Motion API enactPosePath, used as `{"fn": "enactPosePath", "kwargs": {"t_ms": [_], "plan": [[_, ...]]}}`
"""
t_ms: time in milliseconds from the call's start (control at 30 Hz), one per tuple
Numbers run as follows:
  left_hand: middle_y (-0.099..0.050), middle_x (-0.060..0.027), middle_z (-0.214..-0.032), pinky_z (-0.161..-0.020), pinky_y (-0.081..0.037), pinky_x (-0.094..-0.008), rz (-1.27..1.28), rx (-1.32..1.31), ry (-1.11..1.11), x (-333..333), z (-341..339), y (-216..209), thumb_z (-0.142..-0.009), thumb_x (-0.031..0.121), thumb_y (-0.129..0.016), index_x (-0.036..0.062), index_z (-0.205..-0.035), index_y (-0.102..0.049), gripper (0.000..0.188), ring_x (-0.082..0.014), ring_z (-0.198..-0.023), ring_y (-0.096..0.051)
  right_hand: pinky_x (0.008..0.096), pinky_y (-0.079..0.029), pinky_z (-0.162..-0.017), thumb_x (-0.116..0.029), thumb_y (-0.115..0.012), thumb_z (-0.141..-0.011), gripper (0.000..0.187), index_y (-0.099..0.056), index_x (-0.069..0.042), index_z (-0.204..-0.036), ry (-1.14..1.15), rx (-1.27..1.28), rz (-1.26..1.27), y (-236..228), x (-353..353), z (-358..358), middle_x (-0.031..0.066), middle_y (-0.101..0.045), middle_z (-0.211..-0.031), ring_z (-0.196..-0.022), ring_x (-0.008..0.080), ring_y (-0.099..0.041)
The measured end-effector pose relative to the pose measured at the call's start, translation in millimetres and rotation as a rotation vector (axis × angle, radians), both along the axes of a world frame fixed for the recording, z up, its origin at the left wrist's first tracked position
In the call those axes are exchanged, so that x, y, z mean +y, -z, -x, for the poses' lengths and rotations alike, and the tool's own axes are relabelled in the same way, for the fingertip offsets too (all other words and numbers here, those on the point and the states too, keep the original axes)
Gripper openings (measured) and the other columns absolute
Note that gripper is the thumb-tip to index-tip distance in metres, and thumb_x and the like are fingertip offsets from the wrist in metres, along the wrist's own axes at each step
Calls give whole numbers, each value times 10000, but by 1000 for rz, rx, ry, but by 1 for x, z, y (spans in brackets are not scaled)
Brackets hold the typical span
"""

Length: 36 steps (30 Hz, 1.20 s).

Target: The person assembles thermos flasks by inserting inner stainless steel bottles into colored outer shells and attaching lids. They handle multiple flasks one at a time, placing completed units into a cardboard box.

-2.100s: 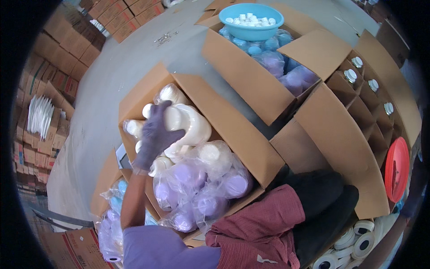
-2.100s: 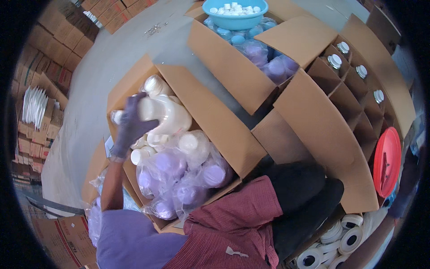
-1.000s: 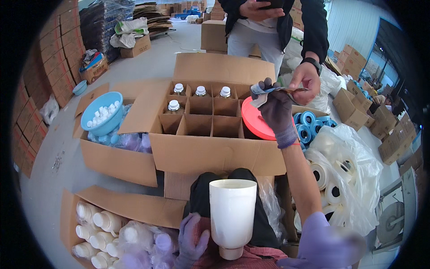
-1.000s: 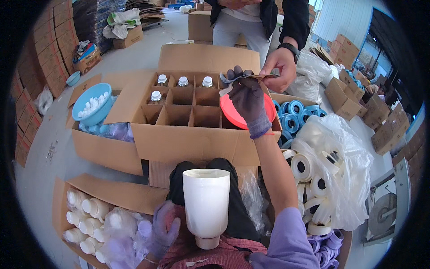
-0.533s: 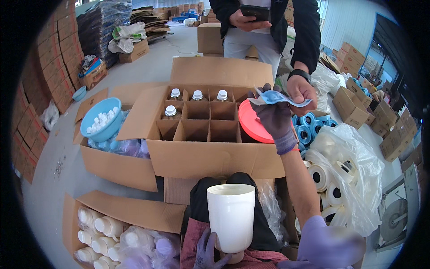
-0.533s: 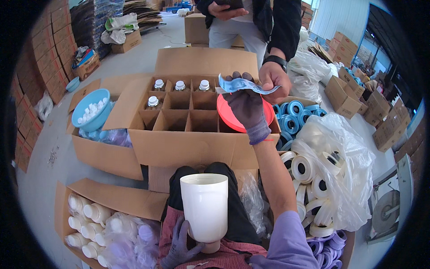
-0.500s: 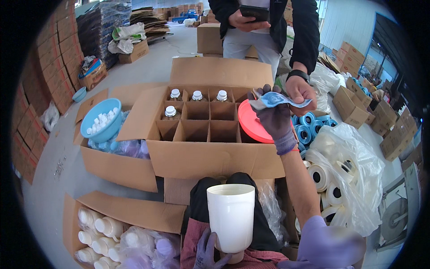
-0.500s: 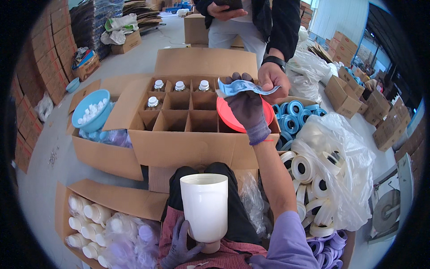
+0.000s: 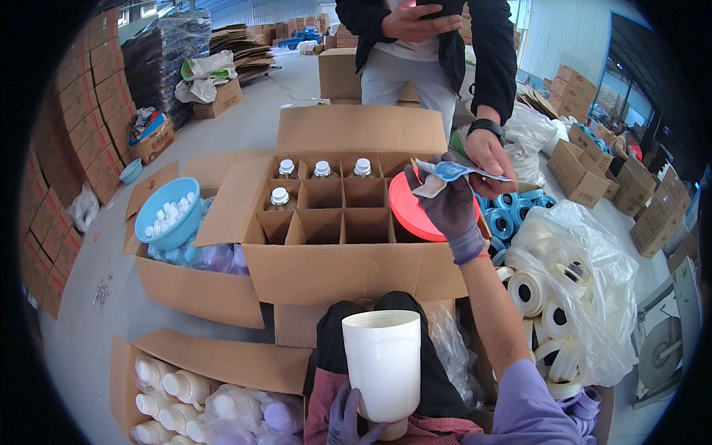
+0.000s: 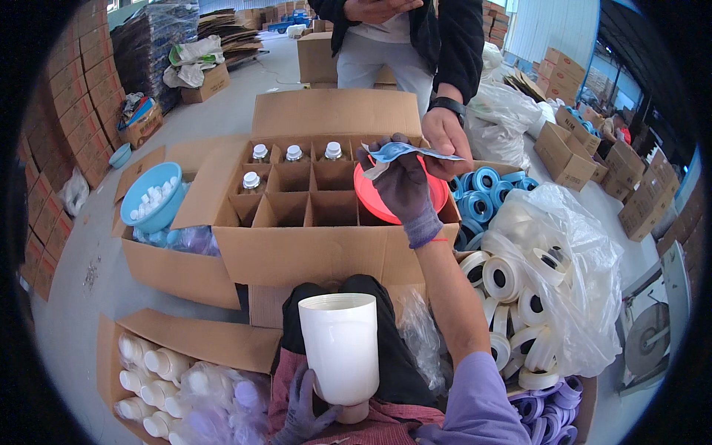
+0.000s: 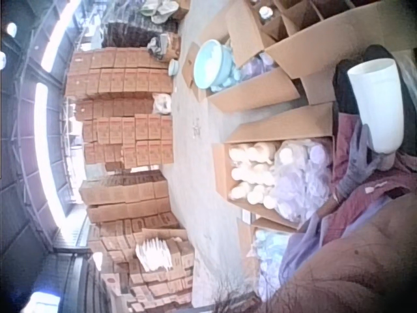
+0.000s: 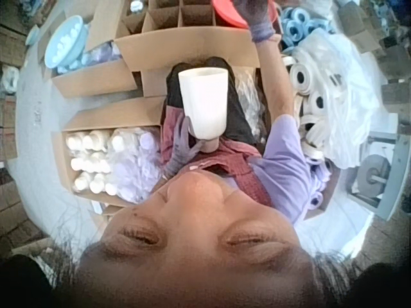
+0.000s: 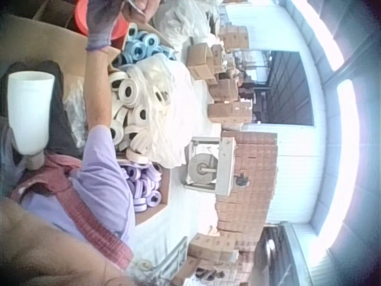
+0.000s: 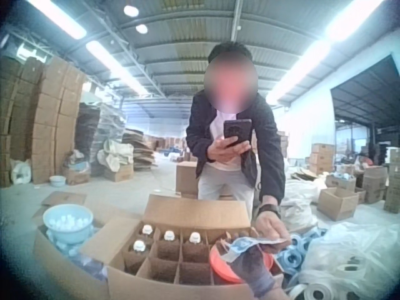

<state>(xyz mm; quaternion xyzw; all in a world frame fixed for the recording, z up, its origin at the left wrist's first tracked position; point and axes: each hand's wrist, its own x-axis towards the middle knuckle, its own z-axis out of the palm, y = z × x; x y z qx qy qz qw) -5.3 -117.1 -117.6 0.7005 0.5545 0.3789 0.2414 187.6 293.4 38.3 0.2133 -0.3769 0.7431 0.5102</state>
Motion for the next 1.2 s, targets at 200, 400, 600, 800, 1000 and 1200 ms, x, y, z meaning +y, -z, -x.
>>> {"fn": "enactPosePath", "kwargs": {"t_ms": [200,400,600,800,1000,1200], "plan": [[-336,-344,-1441,-1089,-334,-580,-14,-1,-1,0,0,1,-789,374,-807,-59,-1451,-256,964,-505,-1342,-349,524,-174,-1235,-200,-553,-968,330,-607,-84,-1273,-60,12,-6,2,4,-3,92,-623,-1310,-1325,275,-486],[-344,-347,-1432,-1080,-347,-581,-24,-11,11,1,2,6,-791,382,-805,-58,-1453,-253,968,-508,-1333,-359,528,-194,-1229,-236,-515,-993,363,-568,-84,-1318,-52,7,56,6,6,-8,109,-601,-1335,-1312,289,-496],[-347,-339,-1430,-1068,-366,-569,-21,-1,-1,0,1,1,-809,354,-790,-61,-1451,-260,930,-498,-1314,-382,519,-228,-1215,-277,-561,-977,436,-523,-77,-1363,11,20,-2,2,5,-3,105,-579,-1354,-1291,296,-511],[-313,-220,-1526,-1110,-354,-498,-200,-80,-168,15,5,-13,-831,299,-744,101,-1508,-302,833,-428,-1364,-379,518,-242,-1199,-327,-645,-927,664,-365,-78,-1476,58,-40,156,-16,-25,2,104,-544,-1347,-1261,281,-494],[-374,-221,-1452,-1134,-297,-516,-743,52,-18,217,-12,-163,-771,138,-762,13,-1420,-418,746,-419,-1340,-370,514,-244,-1203,-351,-587,-957,651,-340,-73,-1491,59,6,91,2,-15,-8,133,-456,-1456,-1337,290,-447],[-428,-138,-1377,-1121,-304,-582,-1270,364,33,327,-37,-200,-706,162,-772,146,-1264,-543,603,-354,-1295,-428,469,-373,-1135,-287,-469,-1033,492,-372,-73,-1465,-13,23,9,0,-24,-4,133,-488,-1430,-1322,288,-480]]}}
